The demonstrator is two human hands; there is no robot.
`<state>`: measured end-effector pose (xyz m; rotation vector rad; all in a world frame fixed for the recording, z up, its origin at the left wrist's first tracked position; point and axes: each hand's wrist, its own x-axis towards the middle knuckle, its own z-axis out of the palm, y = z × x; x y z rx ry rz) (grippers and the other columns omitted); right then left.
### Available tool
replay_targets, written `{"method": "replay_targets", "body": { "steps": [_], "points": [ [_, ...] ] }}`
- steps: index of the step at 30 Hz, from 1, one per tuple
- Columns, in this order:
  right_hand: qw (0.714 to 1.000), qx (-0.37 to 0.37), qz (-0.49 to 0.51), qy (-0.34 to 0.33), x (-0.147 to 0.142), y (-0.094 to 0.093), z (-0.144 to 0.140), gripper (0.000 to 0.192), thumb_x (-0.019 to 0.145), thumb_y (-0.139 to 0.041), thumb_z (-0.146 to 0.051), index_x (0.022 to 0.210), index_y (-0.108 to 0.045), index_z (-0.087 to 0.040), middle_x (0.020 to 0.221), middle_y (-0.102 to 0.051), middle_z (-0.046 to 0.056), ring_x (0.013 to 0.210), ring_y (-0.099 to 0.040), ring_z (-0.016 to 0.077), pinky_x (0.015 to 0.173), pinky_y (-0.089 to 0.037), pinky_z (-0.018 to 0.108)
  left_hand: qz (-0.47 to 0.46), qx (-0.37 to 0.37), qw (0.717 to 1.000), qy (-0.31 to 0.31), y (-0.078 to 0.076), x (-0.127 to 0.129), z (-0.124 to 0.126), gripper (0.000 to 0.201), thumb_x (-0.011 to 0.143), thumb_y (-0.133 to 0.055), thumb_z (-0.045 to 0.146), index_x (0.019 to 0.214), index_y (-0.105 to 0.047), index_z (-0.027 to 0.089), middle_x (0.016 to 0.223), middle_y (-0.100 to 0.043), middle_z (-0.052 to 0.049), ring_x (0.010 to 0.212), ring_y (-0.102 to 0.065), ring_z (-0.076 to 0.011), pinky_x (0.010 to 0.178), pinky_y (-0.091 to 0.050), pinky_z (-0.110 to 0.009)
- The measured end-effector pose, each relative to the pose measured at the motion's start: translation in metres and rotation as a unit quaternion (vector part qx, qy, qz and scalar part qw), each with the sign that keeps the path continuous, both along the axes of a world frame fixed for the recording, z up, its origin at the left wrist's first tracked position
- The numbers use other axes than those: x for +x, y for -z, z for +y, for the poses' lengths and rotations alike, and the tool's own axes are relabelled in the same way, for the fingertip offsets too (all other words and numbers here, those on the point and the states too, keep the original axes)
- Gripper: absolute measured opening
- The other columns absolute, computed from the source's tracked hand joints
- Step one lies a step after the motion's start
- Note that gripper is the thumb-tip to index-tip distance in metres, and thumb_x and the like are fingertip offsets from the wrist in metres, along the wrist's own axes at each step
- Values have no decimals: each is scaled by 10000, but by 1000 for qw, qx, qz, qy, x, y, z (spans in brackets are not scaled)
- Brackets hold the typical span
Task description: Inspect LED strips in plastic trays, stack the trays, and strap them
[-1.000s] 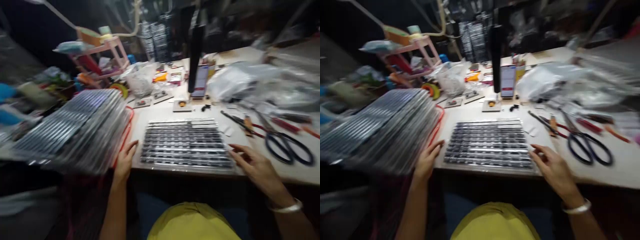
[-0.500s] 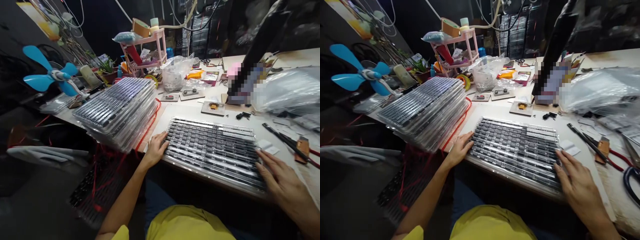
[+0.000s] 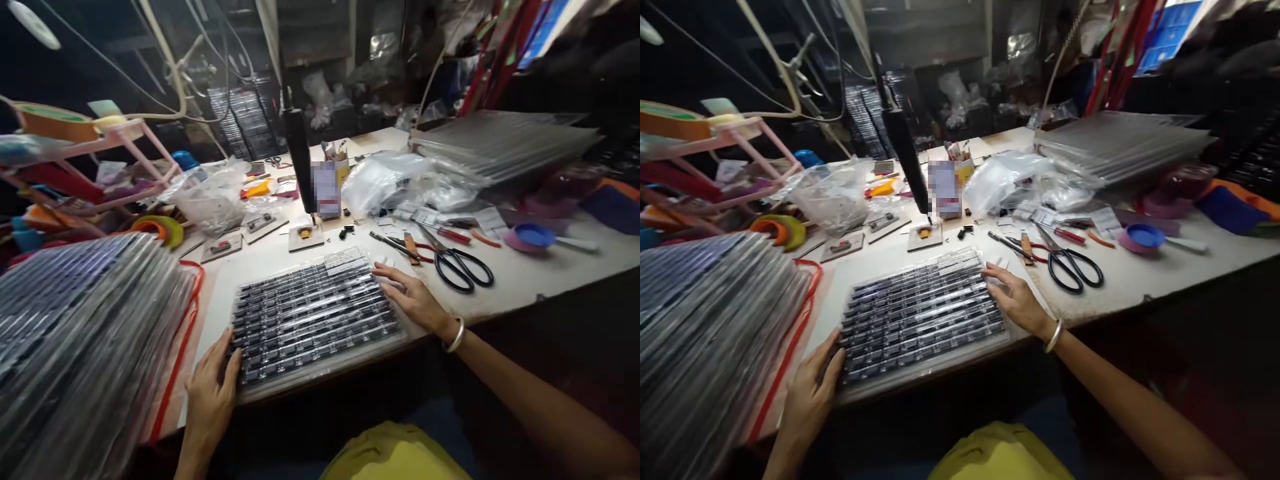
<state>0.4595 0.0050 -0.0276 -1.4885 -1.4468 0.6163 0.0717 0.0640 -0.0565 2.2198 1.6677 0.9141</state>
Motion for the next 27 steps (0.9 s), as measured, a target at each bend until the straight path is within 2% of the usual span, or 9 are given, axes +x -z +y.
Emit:
{"method": "replay_targets", "body": {
  "steps": [2,5,9,14,17,21,24,27],
  "points": [
    [1000,7,-9,0,0,1,-4,355,885,-492,-324,1208,-590,-212,1369,-489,69,1273,-434,209,1072,-356,393,-9,-7,1000,0,1,0,0,565,868,-418,503,1288,-517,138,1309,-553,-108,1245,-471,-229,1089,-327,-394],
    [991,3,-132,12,-2,7,-5,355,910,-442,-272,1226,-582,-193,1324,-530,86,1215,-471,237,1035,-379,446,-18,-14,1000,9,1,-1,2,562,861,-434,505,1293,-513,154,1322,-543,-102,1254,-462,-228,1093,-323,-405],
    [953,-17,-301,35,-10,14,-2,422,904,-344,-125,1280,-536,-136,1361,-486,115,1136,-480,263,952,-406,471,-3,-24,1000,-4,1,-1,2,568,871,-406,513,1321,-481,175,1364,-503,-99,1273,-437,-245,1093,-303,-464],
    [906,-40,-421,2,-14,13,2,555,795,-339,15,1310,-504,-106,1405,-422,169,1154,-466,299,903,-386,483,88,-19,996,-16,-3,8,2,579,902,-286,486,1302,-500,127,1328,-533,-132,1232,-474,-287,1048,-325,-540],
    [900,-35,-434,-13,-8,15,8,555,791,-339,9,1308,-503,-105,1365,-468,179,1194,-450,296,928,-363,484,129,-36,991,-18,-11,9,7,563,903,-280,459,1297,-507,127,1313,-547,-132,1231,-476,-298,1024,-344,-563],
    [917,-24,-396,-35,8,17,10,479,886,-307,-82,1324,-486,-160,1358,-492,124,1240,-438,236,972,-364,441,99,-75,991,56,-18,-13,3,523,894,-344,471,1289,-524,179,1297,-569,-83,1199,-517,-241,1039,-392,-465],
    [918,-27,-391,-53,19,16,3,416,945,-316,-204,1324,-484,-241,1363,-496,76,1244,-444,233,971,-378,457,105,-87,984,115,-11,-32,-13,445,904,-374,436,1313,-491,305,1319,-557,1,1226,-499,-212,1043,-403,-435],
    [915,-15,-399,-48,21,11,-5,403,936,-348,-208,1306,-498,-258,1356,-501,71,1223,-458,255,945,-396,478,102,-38,987,119,5,-40,-29,469,920,-366,345,1386,-357,392,1383,-489,48,1303,-412,-212,1087,-339,-467]
  ]
}}
